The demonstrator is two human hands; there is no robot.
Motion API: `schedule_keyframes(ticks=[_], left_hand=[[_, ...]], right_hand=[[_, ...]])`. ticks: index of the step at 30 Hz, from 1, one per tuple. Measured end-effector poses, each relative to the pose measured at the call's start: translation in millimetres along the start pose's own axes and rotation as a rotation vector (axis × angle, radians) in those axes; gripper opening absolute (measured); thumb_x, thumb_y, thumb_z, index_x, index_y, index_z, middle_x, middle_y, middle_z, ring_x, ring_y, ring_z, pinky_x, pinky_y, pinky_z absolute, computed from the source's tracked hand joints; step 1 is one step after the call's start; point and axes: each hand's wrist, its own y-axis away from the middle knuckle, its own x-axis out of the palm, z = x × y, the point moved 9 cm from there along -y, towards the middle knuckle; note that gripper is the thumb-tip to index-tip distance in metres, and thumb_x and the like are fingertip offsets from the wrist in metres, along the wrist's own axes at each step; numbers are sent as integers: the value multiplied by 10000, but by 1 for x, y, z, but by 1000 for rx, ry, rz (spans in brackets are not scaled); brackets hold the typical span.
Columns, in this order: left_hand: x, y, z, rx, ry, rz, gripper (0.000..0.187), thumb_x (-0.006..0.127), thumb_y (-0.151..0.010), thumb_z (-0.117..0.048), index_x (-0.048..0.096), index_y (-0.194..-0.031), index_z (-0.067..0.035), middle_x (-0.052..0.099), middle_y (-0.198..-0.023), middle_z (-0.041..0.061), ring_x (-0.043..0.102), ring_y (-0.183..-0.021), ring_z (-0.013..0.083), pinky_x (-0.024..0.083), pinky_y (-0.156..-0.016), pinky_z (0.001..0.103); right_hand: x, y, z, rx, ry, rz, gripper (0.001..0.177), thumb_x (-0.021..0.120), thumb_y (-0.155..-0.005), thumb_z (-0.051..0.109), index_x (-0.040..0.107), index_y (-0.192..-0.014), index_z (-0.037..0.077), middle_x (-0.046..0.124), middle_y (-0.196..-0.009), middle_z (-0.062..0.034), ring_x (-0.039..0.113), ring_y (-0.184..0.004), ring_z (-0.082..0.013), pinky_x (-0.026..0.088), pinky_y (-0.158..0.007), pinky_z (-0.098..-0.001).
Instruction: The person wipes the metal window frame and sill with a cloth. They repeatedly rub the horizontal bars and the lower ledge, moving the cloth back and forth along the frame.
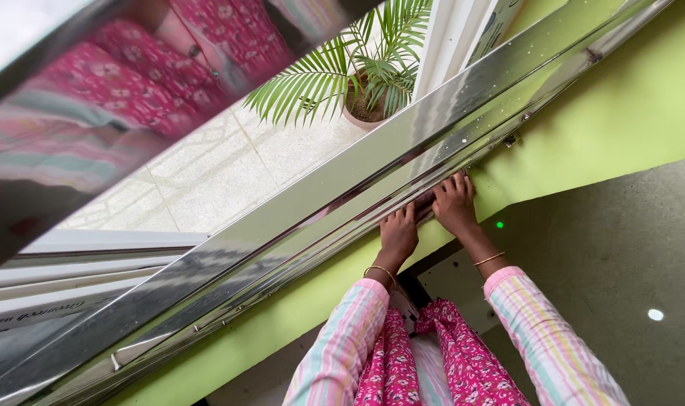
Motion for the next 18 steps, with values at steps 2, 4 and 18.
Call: schedule_keyframes(ticks=[2, 4, 18], left_hand=[[5, 6, 16, -29, 115, 154, 575, 533, -928, -122, 497, -1502, -118, 646, -1297, 150, 591, -1210, 357, 404, -1046, 549], [-17, 27, 42, -13, 38, 91, 566, 546, -910, -132, 516, -1476, -126, 644, -1316, 146, 594, -1212, 347, 400, -1047, 544], [-119, 233, 200, -418, -29, 81, 719, 633, -912, -182, 346, -1511, 92, 332, -1561, 311, 258, -1481, 490, 175, -1226, 558]], right_hand=[[7, 7, 19, 52, 35, -102, 428, 622, -874, 183, 633, -1255, -10, 526, -1381, -255, 368, -1436, -486, 223, -1198, -656], [14, 18, 68, 91, 64, -216, 466, 587, -886, 171, 609, -1284, -71, 499, -1385, -299, 322, -1448, -540, 192, -1197, -693], [52, 91, 381, -334, -304, 18, 433, 625, -939, 222, 571, -1324, 32, 532, -1355, -241, 403, -1358, -448, 136, -1160, -685]])
